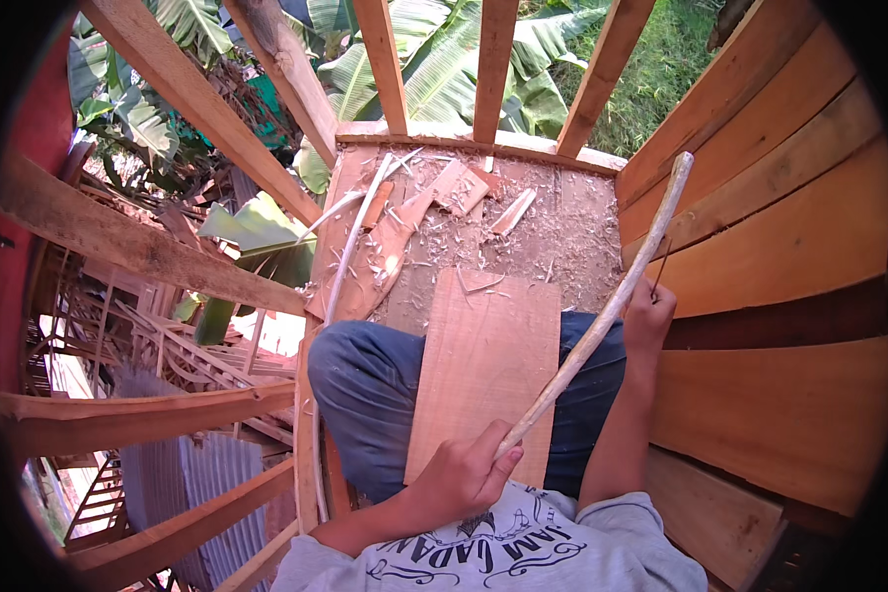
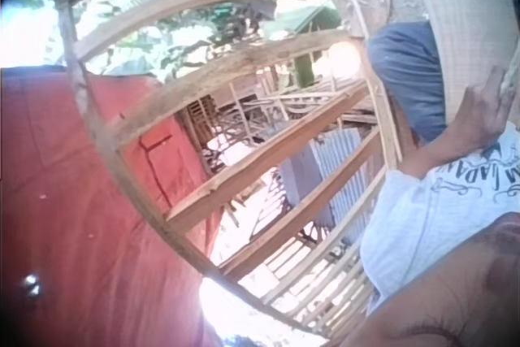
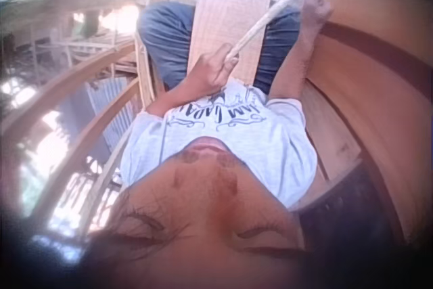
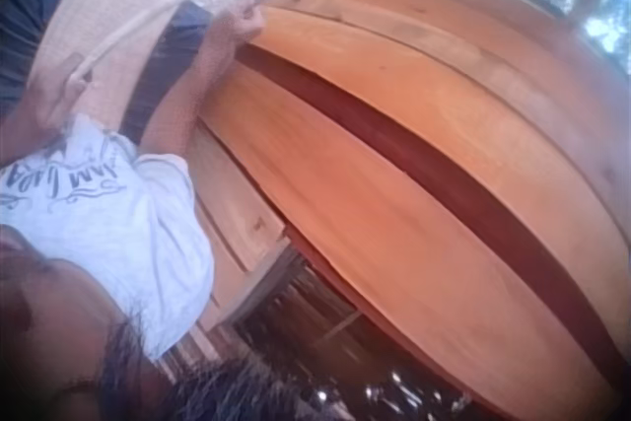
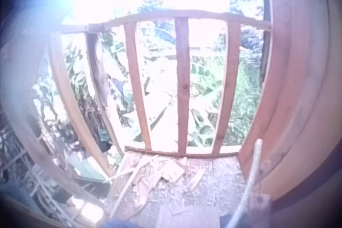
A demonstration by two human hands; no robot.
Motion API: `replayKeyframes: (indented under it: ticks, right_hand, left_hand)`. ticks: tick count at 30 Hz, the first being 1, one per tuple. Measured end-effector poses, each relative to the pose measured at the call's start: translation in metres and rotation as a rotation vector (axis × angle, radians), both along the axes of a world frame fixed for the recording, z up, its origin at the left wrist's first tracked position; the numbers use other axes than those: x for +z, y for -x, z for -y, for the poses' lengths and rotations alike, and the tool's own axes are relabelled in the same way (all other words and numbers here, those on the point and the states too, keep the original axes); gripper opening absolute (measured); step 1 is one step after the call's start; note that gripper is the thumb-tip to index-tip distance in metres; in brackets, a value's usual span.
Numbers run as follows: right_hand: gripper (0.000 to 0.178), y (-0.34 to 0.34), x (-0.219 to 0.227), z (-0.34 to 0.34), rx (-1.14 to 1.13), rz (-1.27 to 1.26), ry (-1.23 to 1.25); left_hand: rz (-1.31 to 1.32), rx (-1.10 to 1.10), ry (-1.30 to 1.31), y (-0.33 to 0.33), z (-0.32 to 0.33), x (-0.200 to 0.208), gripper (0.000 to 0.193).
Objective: The person sits cross-legged on a wooden floor and uses a curved knife to shave and smooth a long, thin piece of wood. They hold the wood against a flat board on their lap and repeatedly scrape the surface with the blade, removing thin shavings.
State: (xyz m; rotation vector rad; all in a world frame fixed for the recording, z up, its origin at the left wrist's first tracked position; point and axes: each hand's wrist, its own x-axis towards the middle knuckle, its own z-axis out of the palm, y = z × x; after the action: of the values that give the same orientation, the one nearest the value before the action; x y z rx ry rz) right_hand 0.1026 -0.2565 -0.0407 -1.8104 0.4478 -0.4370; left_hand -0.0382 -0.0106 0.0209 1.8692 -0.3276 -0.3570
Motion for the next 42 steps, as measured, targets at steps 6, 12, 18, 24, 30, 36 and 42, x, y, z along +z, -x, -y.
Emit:
replayKeyframes:
  ticks: [6, 12, 18, 24, 30, 36, 42]
  right_hand:
    - [0.045, 0.041, 0.023, -0.034, 0.324, -0.091, 0.12]
    - [0.061, 0.075, 0.021, -0.075, 0.602, -0.011, 0.381]
    - [0.073, 0.06, 0.014, -0.065, 0.464, 0.079, 0.613]
    - [0.077, 0.051, 0.014, -0.051, 0.378, 0.157, 0.695]
    - [0.072, 0.014, 0.007, -0.015, 0.103, 0.038, 0.253]
    - [0.07, 0.021, 0.01, 0.033, 0.14, -0.045, 0.23]
    - [0.069, 0.083, 0.005, -0.063, 0.532, -0.01, 0.291]
  left_hand:
    - [0.013, 0.215, -0.034, -0.03, -0.017, -0.005, 0.024]
    - [0.188, 0.231, -0.233, -0.033, -0.009, -0.006, 0.021]
    - [0.125, 0.239, -0.143, -0.017, -0.008, -0.011, 0.022]
    - [0.109, 0.197, -0.083, -0.013, -0.008, -0.01, 0.021]
    - [0.067, 0.07, -0.057, 0.007, -0.008, -0.008, 0.02]
    - [-0.117, 0.217, -0.176, 0.004, -0.027, -0.02, 0.021]
    - [-0.154, 0.212, -0.064, -0.024, -0.028, -0.012, 0.023]
